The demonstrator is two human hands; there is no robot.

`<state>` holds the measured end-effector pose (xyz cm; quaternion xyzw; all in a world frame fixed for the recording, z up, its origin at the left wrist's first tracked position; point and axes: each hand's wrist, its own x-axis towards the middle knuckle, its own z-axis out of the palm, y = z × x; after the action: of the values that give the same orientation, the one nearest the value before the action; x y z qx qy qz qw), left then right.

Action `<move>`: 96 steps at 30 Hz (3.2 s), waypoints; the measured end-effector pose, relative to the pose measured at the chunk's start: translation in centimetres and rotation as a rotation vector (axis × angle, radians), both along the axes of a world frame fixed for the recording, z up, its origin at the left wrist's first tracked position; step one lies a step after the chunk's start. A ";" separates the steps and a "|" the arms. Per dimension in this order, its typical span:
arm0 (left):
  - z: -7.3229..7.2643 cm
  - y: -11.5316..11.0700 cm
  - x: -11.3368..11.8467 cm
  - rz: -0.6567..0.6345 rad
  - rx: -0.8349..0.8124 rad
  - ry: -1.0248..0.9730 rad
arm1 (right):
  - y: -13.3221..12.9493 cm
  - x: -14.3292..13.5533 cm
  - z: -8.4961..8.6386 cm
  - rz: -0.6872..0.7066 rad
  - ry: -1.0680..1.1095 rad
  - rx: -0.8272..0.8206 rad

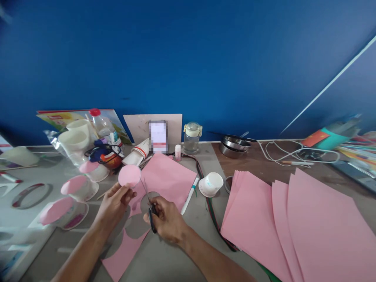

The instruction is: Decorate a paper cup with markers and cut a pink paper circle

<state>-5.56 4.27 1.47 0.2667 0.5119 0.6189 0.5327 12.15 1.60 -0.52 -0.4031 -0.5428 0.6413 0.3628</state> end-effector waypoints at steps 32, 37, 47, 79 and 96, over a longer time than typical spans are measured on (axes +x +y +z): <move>-0.7 0.0 0.3 -0.084 -0.011 -0.064 | -0.1 -0.5 0.0 0.069 -0.163 0.065; -0.5 -0.1 0.3 -0.070 -0.016 -0.064 | 0.0 -0.5 -0.1 0.067 -0.140 0.055; -0.8 0.0 0.3 -0.088 -0.005 -0.057 | -0.1 -0.5 0.0 0.068 -0.123 0.035; -0.3 -0.1 0.5 -0.089 -0.014 -0.057 | 0.0 -0.5 0.1 0.060 -0.126 0.031; -0.7 -0.1 0.4 -0.092 -0.006 -0.052 | 0.0 -0.5 -0.2 0.080 -0.123 0.033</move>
<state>-5.18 4.21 0.73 0.2721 0.4869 0.5990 0.5745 11.66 1.57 -0.69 -0.4137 -0.5900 0.6203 0.3097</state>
